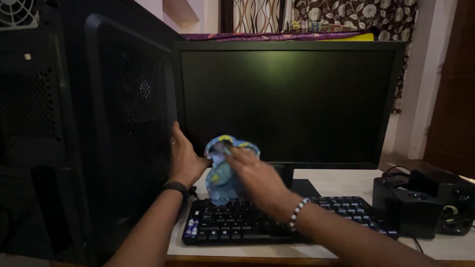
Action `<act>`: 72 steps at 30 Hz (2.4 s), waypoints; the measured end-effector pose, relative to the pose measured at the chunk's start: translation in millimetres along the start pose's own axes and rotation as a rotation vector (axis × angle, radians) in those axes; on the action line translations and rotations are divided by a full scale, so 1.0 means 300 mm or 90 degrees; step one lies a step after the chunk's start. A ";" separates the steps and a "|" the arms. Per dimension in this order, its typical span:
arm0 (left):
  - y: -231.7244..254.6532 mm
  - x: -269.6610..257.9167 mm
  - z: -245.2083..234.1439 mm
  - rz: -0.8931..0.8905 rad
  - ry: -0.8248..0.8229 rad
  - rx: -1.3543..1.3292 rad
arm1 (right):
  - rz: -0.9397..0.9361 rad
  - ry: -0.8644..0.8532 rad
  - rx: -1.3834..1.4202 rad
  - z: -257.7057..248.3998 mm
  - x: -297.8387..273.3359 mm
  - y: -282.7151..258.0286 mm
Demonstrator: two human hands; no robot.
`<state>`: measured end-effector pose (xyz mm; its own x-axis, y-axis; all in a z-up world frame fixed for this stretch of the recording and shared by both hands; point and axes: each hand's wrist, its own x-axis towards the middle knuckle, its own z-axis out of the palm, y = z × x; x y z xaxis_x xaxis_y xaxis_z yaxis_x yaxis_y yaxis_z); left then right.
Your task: The person wipes a computer monitor screen, keyboard, and desk surface using a blue patterned cloth. They move the keyboard aside to clean underneath, then return it to its original position.
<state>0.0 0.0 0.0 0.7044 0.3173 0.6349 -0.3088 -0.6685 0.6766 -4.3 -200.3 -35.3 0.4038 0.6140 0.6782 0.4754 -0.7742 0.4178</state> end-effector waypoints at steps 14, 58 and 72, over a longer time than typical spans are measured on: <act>0.044 -0.015 0.012 0.010 0.050 -0.041 | 0.027 0.258 -0.292 -0.318 0.047 0.304; -0.034 0.020 -0.089 -0.037 -0.137 0.050 | 0.124 -0.251 -0.020 -0.288 -0.017 0.182; -0.105 0.020 -0.129 0.149 -0.118 0.167 | 0.040 -0.154 -0.182 -0.261 -0.252 0.515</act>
<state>-10.9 48.9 -3.1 0.7453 0.0258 0.6662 -0.3171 -0.8653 0.3883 -22.6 -378.3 25.4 0.6144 0.5563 0.5595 0.2201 -0.8019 0.5555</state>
